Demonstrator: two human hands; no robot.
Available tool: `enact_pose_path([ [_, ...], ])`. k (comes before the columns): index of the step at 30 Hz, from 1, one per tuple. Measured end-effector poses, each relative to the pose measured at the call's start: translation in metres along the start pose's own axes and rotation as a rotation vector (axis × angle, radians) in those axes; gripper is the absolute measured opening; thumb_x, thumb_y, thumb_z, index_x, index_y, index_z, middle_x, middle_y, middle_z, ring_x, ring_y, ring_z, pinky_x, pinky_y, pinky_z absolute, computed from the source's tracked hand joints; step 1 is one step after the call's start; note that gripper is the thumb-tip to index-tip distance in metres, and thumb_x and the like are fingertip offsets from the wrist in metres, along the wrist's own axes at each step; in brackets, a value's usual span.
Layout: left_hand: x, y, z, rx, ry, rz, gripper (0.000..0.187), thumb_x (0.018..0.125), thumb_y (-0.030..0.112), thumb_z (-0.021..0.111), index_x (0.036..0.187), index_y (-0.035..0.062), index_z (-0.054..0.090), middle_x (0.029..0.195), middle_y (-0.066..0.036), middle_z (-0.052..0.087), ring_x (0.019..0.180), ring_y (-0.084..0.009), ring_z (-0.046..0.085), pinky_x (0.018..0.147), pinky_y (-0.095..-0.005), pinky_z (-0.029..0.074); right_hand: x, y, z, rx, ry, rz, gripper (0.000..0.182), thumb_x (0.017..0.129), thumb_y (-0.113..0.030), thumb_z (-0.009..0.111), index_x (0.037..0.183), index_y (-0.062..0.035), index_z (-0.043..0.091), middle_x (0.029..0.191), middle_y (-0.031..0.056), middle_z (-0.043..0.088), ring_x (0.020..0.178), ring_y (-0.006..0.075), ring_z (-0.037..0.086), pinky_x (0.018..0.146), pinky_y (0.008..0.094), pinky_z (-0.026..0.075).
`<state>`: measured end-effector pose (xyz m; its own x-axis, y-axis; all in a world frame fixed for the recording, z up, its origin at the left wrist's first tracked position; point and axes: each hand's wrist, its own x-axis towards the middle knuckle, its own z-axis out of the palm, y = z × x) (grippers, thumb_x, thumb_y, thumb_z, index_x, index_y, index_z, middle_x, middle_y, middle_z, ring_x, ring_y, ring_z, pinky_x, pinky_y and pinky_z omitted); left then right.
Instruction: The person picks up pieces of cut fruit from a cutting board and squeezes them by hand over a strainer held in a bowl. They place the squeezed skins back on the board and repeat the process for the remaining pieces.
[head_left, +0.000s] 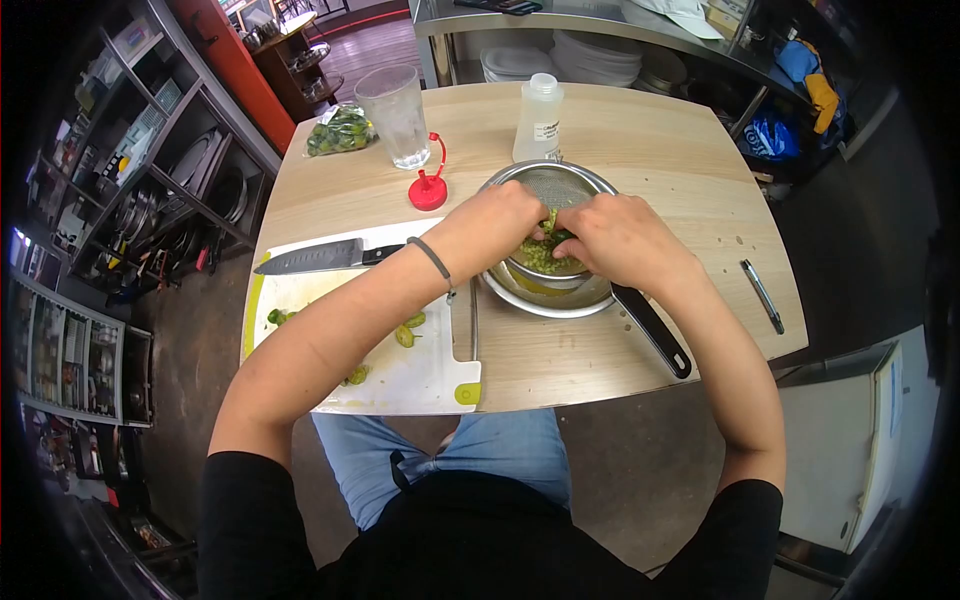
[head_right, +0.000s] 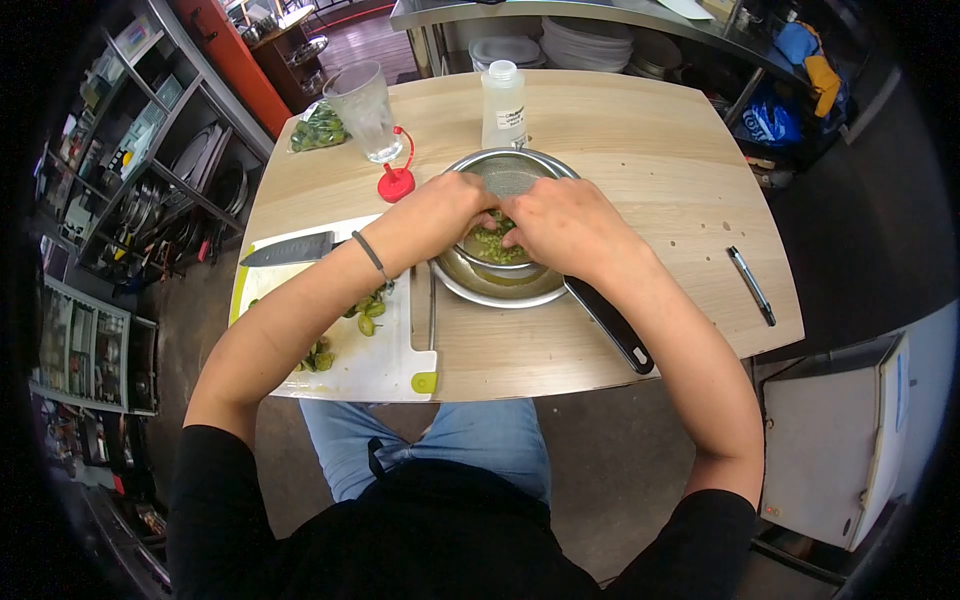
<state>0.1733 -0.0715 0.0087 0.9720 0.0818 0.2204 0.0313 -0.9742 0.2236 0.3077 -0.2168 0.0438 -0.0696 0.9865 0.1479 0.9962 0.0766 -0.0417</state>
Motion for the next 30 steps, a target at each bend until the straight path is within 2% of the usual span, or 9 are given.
enact_pose_path([
  [4,-0.001,-0.001,-0.001,-0.003,0.009,0.014,0.012,0.078,0.001,0.06,0.087,0.0013,0.069,0.086,-0.018,0.067,0.087,-0.0351,0.065,0.078,-0.0421,0.052,0.001,0.001,0.001,0.024,0.018,-0.03,0.013,0.08,-0.014,0.068,0.087,-0.0037,0.071,0.071,0.0167,0.067,0.073,0.0333,0.067,0.067,0.0436,0.054],
  [6,-0.002,-0.001,-0.003,0.05,0.083,0.057,0.009,0.079,0.006,0.063,0.078,0.0006,0.07,0.078,-0.02,0.067,0.079,-0.0355,0.068,0.071,-0.0415,0.055,0.001,0.0,0.0,0.029,0.018,-0.038,0.011,0.079,-0.01,0.067,0.087,-0.0038,0.071,0.071,0.017,0.066,0.073,0.0338,0.067,0.068,0.0437,0.054],
  [8,-0.002,0.0,-0.003,0.081,0.081,0.081,0.009,0.078,0.006,0.062,0.078,0.0015,0.07,0.077,-0.019,0.067,0.078,-0.0351,0.068,0.07,-0.0412,0.056,0.001,-0.002,0.0,0.051,0.055,-0.015,0.009,0.077,-0.005,0.065,0.084,-0.0035,0.07,0.071,0.0179,0.066,0.072,0.0353,0.066,0.068,0.0446,0.053],
  [13,-0.001,0.007,-0.008,0.14,-0.027,0.027,0.015,0.071,-0.002,0.061,0.084,0.0,0.067,0.086,-0.016,0.067,0.085,-0.0348,0.065,0.076,-0.0417,0.054,0.003,0.0,-0.001,0.105,0.094,-0.038,0.006,0.079,-0.008,0.065,0.08,-0.0028,0.069,0.07,0.0186,0.065,0.07,0.0367,0.065,0.067,0.0457,0.052],
  [15,-0.002,0.006,-0.004,0.175,0.1,0.111,0.009,0.077,0.006,0.062,0.078,0.0048,0.071,0.076,-0.018,0.067,0.073,-0.034,0.068,0.069,-0.0406,0.056,0.003,0.001,-0.001,0.119,0.097,-0.051,0.007,0.08,-0.009,0.066,0.08,-0.0031,0.069,0.07,0.0187,0.065,0.07,0.0371,0.064,0.067,0.046,0.052],
  [22,-0.002,0.008,-0.006,0.175,0.132,0.074,0.01,0.076,0.006,0.062,0.078,0.0045,0.071,0.075,-0.018,0.067,0.073,-0.0337,0.068,0.068,-0.0408,0.056,0.005,0.004,0.004,0.126,0.162,-0.063,0.008,0.082,-0.012,0.066,0.079,-0.0051,0.068,0.069,0.0173,0.065,0.068,0.0363,0.064,0.065,0.0462,0.051],
  [25,-0.002,0.011,-0.011,0.176,0.157,0.064,0.009,0.073,0.005,0.063,0.078,0.0044,0.07,0.076,-0.018,0.067,0.074,-0.0334,0.068,0.069,-0.0415,0.056,0.006,0.001,0.0,0.108,0.167,-0.052,0.007,0.082,-0.012,0.066,0.079,-0.0055,0.067,0.069,0.0167,0.065,0.067,0.0364,0.064,0.064,0.0462,0.051],
  [27,-0.003,0.014,-0.014,0.148,0.144,0.032,0.016,0.064,-0.003,0.06,0.078,0.0009,0.066,0.08,-0.016,0.066,0.079,-0.0352,0.065,0.072,-0.0432,0.054,0.005,0.001,-0.002,0.111,0.181,-0.058,0.006,0.082,-0.011,0.066,0.08,-0.0057,0.067,0.068,0.0165,0.065,0.067,0.0365,0.064,0.064,0.0462,0.051],
  [30,-0.003,0.014,-0.016,0.143,0.204,0.04,0.015,0.064,-0.003,0.06,0.077,0.0011,0.066,0.078,-0.016,0.066,0.078,-0.0348,0.065,0.071,-0.043,0.054,0.006,0.001,-0.007,0.127,0.206,-0.07,0.004,0.081,-0.009,0.066,0.081,-0.0054,0.067,0.068,0.0166,0.064,0.066,0.0361,0.063,0.063,0.0457,0.051],
])
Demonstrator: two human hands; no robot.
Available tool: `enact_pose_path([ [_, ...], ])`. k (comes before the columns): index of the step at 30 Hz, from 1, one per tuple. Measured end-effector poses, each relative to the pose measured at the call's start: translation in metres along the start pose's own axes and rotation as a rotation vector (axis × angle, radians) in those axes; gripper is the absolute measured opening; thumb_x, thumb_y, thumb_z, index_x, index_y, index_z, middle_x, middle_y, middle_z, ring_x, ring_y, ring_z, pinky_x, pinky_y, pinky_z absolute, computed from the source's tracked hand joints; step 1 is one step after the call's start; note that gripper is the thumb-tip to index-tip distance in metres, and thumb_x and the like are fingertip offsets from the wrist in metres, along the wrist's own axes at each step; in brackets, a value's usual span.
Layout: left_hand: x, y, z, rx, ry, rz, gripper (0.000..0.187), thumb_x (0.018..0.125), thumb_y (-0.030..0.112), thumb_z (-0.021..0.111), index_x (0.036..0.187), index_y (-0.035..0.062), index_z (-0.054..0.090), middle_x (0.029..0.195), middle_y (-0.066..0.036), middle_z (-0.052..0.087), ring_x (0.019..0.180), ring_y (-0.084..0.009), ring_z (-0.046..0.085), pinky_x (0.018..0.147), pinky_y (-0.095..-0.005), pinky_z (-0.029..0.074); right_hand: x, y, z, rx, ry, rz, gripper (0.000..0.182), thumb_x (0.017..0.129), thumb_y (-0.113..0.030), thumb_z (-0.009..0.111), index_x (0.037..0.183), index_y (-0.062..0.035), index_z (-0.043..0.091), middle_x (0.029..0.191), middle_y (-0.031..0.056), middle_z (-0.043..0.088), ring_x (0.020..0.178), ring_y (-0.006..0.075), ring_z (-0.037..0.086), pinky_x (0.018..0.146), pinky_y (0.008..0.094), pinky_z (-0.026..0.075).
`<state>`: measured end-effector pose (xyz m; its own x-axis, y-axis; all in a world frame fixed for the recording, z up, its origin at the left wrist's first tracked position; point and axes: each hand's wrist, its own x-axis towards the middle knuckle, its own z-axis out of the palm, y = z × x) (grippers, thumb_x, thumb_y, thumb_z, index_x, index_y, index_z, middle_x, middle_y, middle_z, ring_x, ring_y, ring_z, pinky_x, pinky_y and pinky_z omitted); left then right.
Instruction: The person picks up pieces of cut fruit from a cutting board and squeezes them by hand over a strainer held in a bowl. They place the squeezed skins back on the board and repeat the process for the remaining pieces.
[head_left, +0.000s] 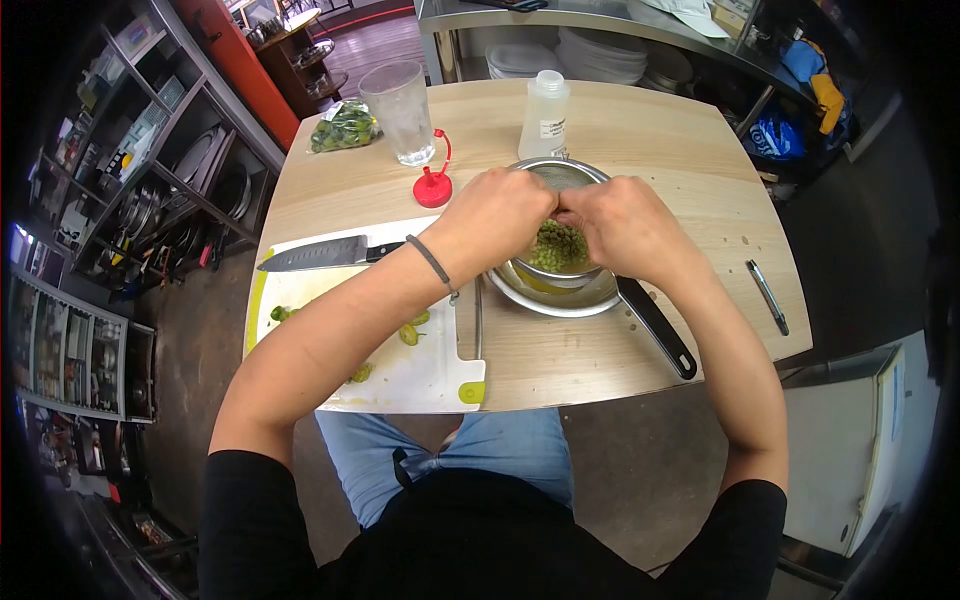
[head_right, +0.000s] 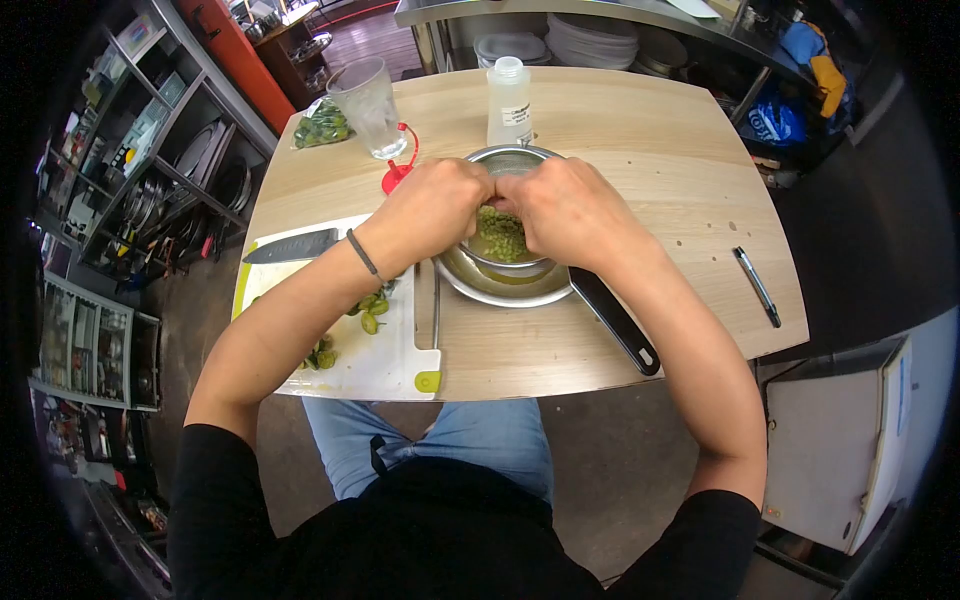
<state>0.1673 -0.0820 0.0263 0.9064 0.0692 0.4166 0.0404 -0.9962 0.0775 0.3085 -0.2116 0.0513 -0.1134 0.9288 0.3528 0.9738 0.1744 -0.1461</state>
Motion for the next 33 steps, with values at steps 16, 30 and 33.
enact_pose_path([
  [16,-0.002,-0.011,0.001,-0.149,-0.02,-0.016,0.017,0.085,0.018,0.065,0.088,0.0021,0.068,0.086,-0.015,0.067,0.081,-0.0352,0.065,0.072,-0.0441,0.051,-0.006,0.001,-0.011,-0.018,-0.073,0.141,0.018,0.091,-0.025,0.061,0.093,-0.0077,0.066,0.072,0.0185,0.065,0.073,0.0374,0.064,0.065,0.0476,0.051],
  [30,-0.041,-0.033,-0.059,-0.383,0.012,-0.22,0.021,0.086,0.019,0.068,0.099,0.0029,0.071,0.089,-0.016,0.069,0.077,-0.0322,0.065,0.073,-0.0369,0.051,0.007,-0.021,-0.018,-0.142,-0.262,0.301,0.017,0.089,-0.025,0.063,0.094,-0.0085,0.067,0.077,0.0157,0.067,0.079,0.0359,0.065,0.07,0.046,0.051],
  [33,-0.091,-0.051,-0.083,-0.338,0.015,-0.261,0.019,0.085,0.017,0.07,0.098,0.0035,0.072,0.087,-0.017,0.069,0.073,-0.0295,0.064,0.071,-0.0349,0.05,0.02,-0.047,-0.025,-0.055,-0.136,0.252,0.017,0.088,-0.024,0.064,0.096,-0.0086,0.067,0.077,0.0157,0.067,0.079,0.035,0.066,0.07,0.0457,0.051],
])
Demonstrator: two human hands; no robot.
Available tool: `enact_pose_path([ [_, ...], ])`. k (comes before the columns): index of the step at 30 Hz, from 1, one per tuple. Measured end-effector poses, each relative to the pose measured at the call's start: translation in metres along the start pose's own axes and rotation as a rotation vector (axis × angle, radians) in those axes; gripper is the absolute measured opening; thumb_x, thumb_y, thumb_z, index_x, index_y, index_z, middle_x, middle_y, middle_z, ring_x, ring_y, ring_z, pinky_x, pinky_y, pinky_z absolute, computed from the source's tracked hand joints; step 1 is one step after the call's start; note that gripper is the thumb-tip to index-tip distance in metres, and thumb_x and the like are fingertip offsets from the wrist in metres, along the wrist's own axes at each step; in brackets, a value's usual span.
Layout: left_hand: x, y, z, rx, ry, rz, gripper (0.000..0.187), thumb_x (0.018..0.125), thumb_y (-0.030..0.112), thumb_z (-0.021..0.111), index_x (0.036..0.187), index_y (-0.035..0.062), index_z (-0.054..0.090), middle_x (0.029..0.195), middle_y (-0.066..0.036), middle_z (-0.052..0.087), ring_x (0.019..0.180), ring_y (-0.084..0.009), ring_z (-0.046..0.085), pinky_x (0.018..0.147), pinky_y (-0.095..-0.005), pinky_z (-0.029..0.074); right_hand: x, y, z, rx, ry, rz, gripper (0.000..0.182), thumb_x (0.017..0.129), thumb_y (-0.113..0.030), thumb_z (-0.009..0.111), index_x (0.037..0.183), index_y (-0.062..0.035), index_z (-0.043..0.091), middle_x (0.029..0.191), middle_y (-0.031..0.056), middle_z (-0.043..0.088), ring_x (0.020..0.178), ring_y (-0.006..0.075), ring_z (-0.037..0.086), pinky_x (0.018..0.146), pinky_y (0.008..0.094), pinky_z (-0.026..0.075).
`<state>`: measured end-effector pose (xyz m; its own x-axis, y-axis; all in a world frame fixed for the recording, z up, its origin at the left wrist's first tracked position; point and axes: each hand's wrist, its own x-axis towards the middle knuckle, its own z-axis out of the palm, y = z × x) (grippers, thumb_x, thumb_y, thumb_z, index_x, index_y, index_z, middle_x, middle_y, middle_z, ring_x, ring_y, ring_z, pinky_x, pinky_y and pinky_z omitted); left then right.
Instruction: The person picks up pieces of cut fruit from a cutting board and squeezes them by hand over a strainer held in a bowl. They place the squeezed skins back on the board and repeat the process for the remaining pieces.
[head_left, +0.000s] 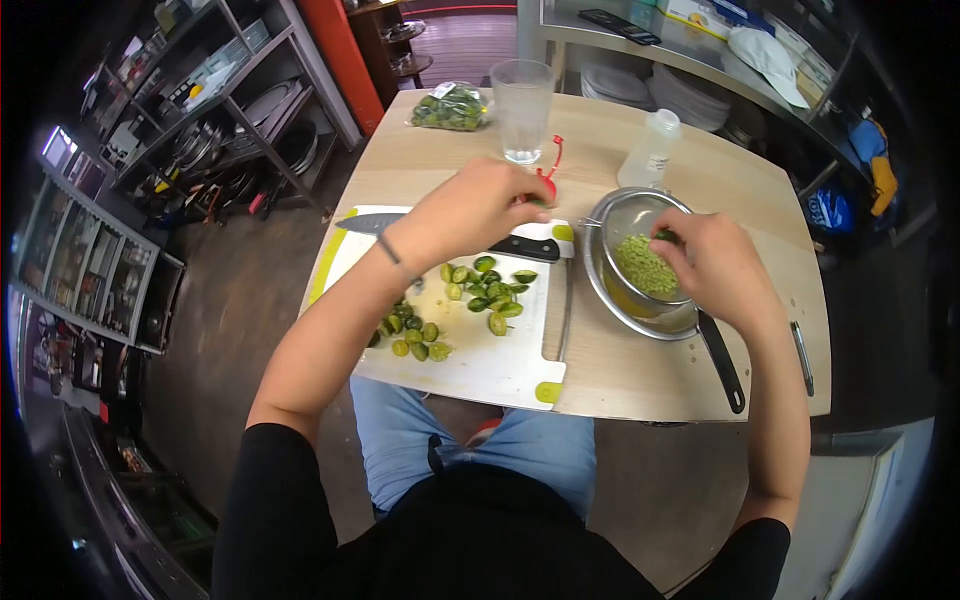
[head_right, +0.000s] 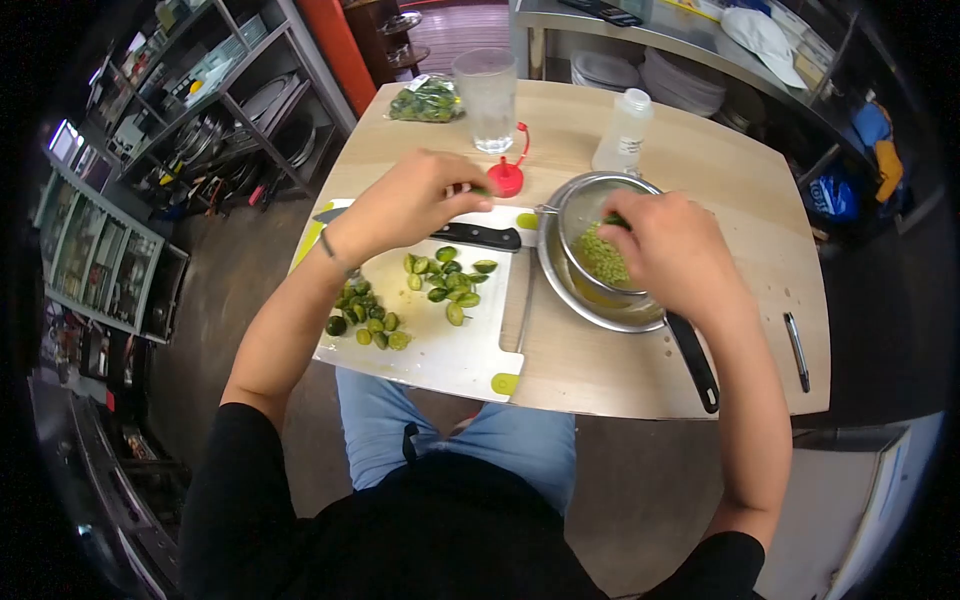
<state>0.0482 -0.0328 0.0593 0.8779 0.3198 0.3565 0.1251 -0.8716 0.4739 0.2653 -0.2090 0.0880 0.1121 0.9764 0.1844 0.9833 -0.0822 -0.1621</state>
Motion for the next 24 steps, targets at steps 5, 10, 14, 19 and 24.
enact_pose_path([
  [5,-0.064,-0.042,0.001,0.035,-0.049,-0.242,0.021,0.08,0.012,0.074,0.097,0.001,0.072,0.09,-0.016,0.07,0.075,-0.0294,0.065,0.072,-0.0359,0.051,0.026,-0.073,0.041,0.049,-0.224,-0.329,0.018,0.087,-0.022,0.065,0.099,-0.0079,0.066,0.083,0.0141,0.068,0.082,0.0331,0.066,0.072,0.0454,0.052],
  [10,-0.086,-0.058,0.018,-0.053,-0.089,-0.293,0.024,0.079,0.014,0.075,0.098,-0.0013,0.071,0.093,-0.018,0.07,0.082,-0.0314,0.068,0.076,-0.0377,0.053,0.052,-0.104,0.1,0.006,-0.354,-0.366,0.024,0.087,-0.024,0.065,0.105,-0.0077,0.065,0.09,0.0128,0.069,0.086,0.0324,0.066,0.075,0.0446,0.052],
  [14,-0.101,-0.057,-0.002,-0.091,-0.028,-0.28,0.023,0.082,0.014,0.073,0.099,-0.0007,0.071,0.091,-0.018,0.07,0.082,-0.0313,0.068,0.076,-0.0371,0.053,0.053,-0.111,0.087,0.075,-0.345,-0.342,0.026,0.085,-0.022,0.067,0.108,-0.0086,0.066,0.095,0.0112,0.069,0.087,0.031,0.066,0.074,0.0435,0.053],
  [19,-0.14,-0.061,-0.027,0.016,-0.152,-0.355,0.024,0.078,0.016,0.076,0.097,0.0012,0.071,0.095,-0.014,0.069,0.089,-0.0307,0.064,0.083,-0.0384,0.051,0.028,-0.149,0.104,0.15,-0.276,-0.537,0.028,0.082,-0.016,0.069,0.109,-0.0103,0.066,0.1,0.0082,0.064,0.085,0.0281,0.066,0.07,0.0396,0.055],
  [24,-0.158,-0.054,-0.024,0.057,-0.204,-0.271,0.028,0.075,0.015,0.078,0.1,0.0052,0.071,0.099,-0.011,0.067,0.102,-0.0309,0.059,0.091,-0.0387,0.047,0.033,-0.168,0.133,0.105,-0.304,-0.586,0.024,0.083,-0.016,0.068,0.105,-0.0094,0.066,0.093,0.007,0.061,0.081,0.0274,0.066,0.068,0.0393,0.055],
])
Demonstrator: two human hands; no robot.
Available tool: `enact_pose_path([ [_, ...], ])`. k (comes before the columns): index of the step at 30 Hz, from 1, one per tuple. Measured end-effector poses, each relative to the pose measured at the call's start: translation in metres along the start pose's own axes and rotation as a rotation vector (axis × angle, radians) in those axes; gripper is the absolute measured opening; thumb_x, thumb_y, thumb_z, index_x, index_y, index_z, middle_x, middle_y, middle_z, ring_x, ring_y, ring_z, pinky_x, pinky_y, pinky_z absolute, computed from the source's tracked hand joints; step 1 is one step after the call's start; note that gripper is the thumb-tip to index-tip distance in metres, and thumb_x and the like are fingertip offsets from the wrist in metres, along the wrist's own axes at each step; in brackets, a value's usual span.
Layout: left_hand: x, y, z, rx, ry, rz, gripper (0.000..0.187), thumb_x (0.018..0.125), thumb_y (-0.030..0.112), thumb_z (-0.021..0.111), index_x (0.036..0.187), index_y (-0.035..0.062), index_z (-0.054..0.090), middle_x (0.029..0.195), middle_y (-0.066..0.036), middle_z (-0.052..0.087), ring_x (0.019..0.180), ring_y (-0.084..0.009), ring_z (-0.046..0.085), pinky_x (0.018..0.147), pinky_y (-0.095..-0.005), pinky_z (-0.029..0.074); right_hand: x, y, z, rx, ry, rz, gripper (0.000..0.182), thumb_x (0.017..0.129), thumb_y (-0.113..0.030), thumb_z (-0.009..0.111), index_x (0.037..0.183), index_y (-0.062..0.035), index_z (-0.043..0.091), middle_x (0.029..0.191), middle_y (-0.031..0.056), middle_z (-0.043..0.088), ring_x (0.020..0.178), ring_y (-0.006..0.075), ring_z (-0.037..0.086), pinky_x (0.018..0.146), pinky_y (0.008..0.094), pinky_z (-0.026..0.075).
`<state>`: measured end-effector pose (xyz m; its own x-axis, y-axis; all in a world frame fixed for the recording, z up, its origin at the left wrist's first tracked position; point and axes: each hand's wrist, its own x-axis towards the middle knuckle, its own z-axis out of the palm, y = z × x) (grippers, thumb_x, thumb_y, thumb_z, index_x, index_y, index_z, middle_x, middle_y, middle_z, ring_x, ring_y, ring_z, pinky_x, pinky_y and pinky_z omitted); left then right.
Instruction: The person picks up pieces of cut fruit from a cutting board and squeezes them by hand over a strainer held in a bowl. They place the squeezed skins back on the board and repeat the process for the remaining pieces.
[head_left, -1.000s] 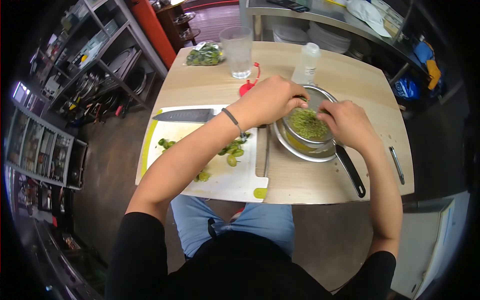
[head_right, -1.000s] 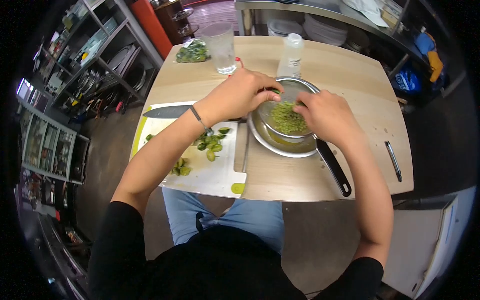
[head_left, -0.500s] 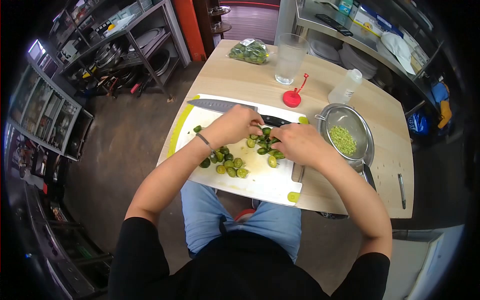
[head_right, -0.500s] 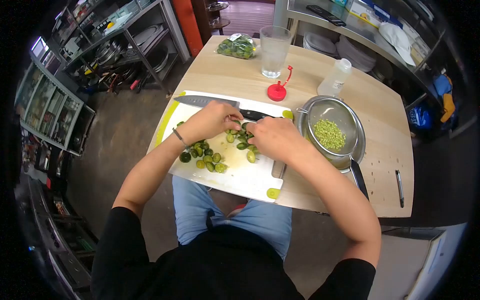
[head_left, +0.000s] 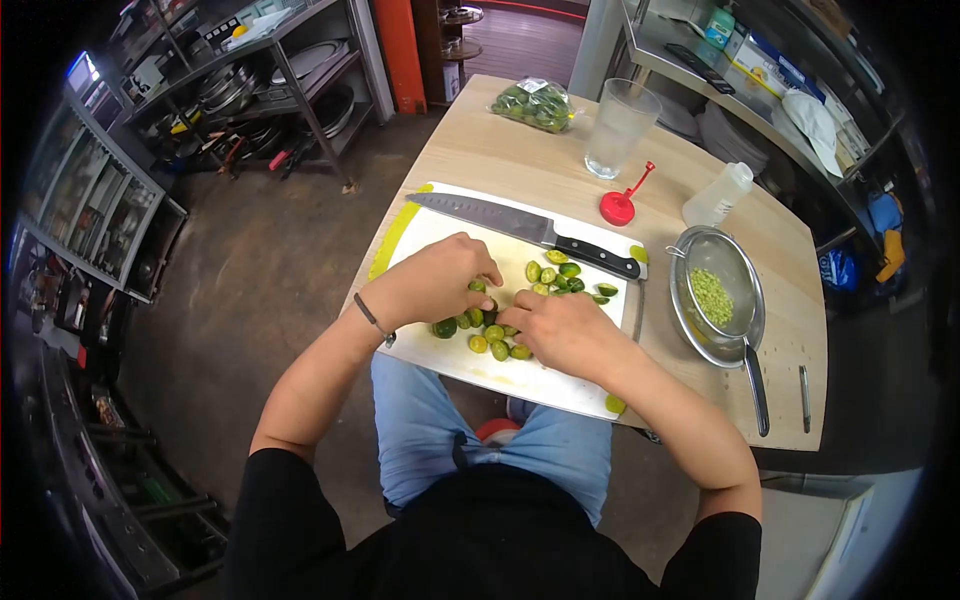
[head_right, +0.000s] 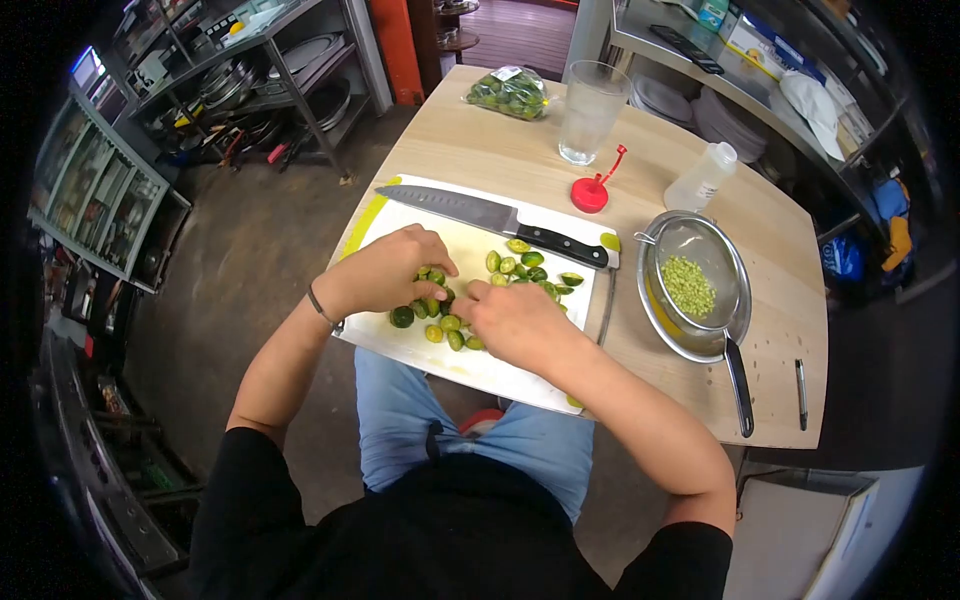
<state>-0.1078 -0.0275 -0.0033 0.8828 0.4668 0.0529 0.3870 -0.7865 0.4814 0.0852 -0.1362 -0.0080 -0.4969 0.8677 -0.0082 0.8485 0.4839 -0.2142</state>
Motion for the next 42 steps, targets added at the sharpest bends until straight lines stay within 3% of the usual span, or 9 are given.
enact_pose_path([
  [3,-0.005,-0.001,-0.002,0.004,0.036,0.0,0.025,0.076,0.014,0.077,0.099,0.0059,0.071,0.098,-0.01,0.066,0.101,-0.0304,0.059,0.092,-0.0386,0.047,-0.002,0.006,0.0,0.03,-0.045,0.012,0.019,0.085,-0.017,0.066,0.102,-0.0075,0.066,0.09,0.0097,0.064,0.079,0.0293,0.066,0.069,0.0404,0.055],
  [5,-0.005,0.001,-0.001,0.016,0.061,0.014,0.025,0.076,0.014,0.076,0.099,0.0062,0.072,0.098,-0.01,0.066,0.101,-0.0301,0.059,0.092,-0.0384,0.047,-0.007,0.011,0.0,0.253,-0.091,0.093,0.018,0.087,-0.019,0.065,0.099,-0.0059,0.067,0.086,0.0129,0.066,0.079,0.0314,0.067,0.07,0.0421,0.054],
  [9,0.002,0.011,0.006,0.04,-0.065,0.003,0.021,0.076,0.016,0.075,0.095,0.0069,0.073,0.095,-0.009,0.067,0.098,-0.029,0.06,0.089,-0.0387,0.048,-0.015,0.006,0.009,0.199,-0.003,0.237,0.02,0.087,-0.02,0.065,0.099,-0.0047,0.066,0.084,0.015,0.067,0.079,0.0327,0.067,0.071,0.0432,0.054],
  [12,0.008,0.019,0.003,0.133,-0.13,-0.063,0.02,0.075,0.018,0.075,0.093,0.0086,0.074,0.091,-0.008,0.069,0.094,-0.0282,0.063,0.086,-0.0392,0.049,-0.017,0.006,0.015,0.15,0.109,0.191,0.021,0.086,-0.021,0.066,0.099,-0.0044,0.066,0.086,0.0158,0.065,0.079,0.0337,0.067,0.071,0.0435,0.054],
  [20,0.02,0.017,-0.002,0.278,-0.226,-0.066,0.022,0.072,0.018,0.076,0.093,0.01,0.074,0.091,-0.01,0.07,0.092,-0.0298,0.064,0.083,-0.0414,0.049,-0.004,0.002,0.022,0.049,0.022,0.143,0.019,0.085,-0.015,0.064,0.1,-0.0046,0.065,0.093,0.0149,0.062,0.08,0.0329,0.067,0.069,0.0414,0.056],
  [24,0.025,0.028,-0.005,0.31,-0.243,-0.061,0.024,0.071,0.018,0.077,0.094,0.0105,0.075,0.092,-0.01,0.069,0.091,-0.0303,0.064,0.083,-0.0407,0.049,-0.032,0.009,-0.025,-0.023,0.15,0.099,0.023,0.085,-0.016,0.064,0.104,-0.0024,0.064,0.096,0.0154,0.062,0.082,0.0322,0.067,0.069,0.0399,0.057],
  [27,0.024,0.026,-0.005,0.304,-0.242,-0.054,0.024,0.071,0.023,0.078,0.092,0.0123,0.076,0.087,-0.007,0.07,0.089,-0.0255,0.065,0.081,-0.04,0.048,-0.074,0.047,-0.071,0.09,0.275,0.164,0.026,0.084,-0.014,0.068,0.106,-0.0006,0.064,0.102,0.0167,0.066,0.094,0.0348,0.064,0.086,0.0426,0.052],
  [31,0.027,0.03,-0.008,0.317,-0.28,-0.037,0.026,0.069,0.02,0.08,0.093,0.0118,0.075,0.09,-0.009,0.069,0.09,-0.029,0.064,0.081,-0.0402,0.049,-0.122,0.091,-0.1,-0.022,0.278,0.412,0.017,0.079,-0.006,0.069,0.095,0.0001,0.069,0.088,0.019,0.068,0.083,0.0376,0.064,0.077,0.0419,0.052],
  [42,0.03,0.031,-0.006,0.444,-0.299,-0.099,0.023,0.066,0.02,0.081,0.088,0.0154,0.075,0.086,-0.004,0.07,0.088,-0.0242,0.065,0.079,-0.0377,0.046,-0.13,0.127,-0.067,-0.028,0.249,0.486,0.009,0.079,-0.004,0.067,0.087,-0.0008,0.07,0.083,0.0179,0.068,0.079,0.0369,0.064,0.072,0.0434,0.052],
])
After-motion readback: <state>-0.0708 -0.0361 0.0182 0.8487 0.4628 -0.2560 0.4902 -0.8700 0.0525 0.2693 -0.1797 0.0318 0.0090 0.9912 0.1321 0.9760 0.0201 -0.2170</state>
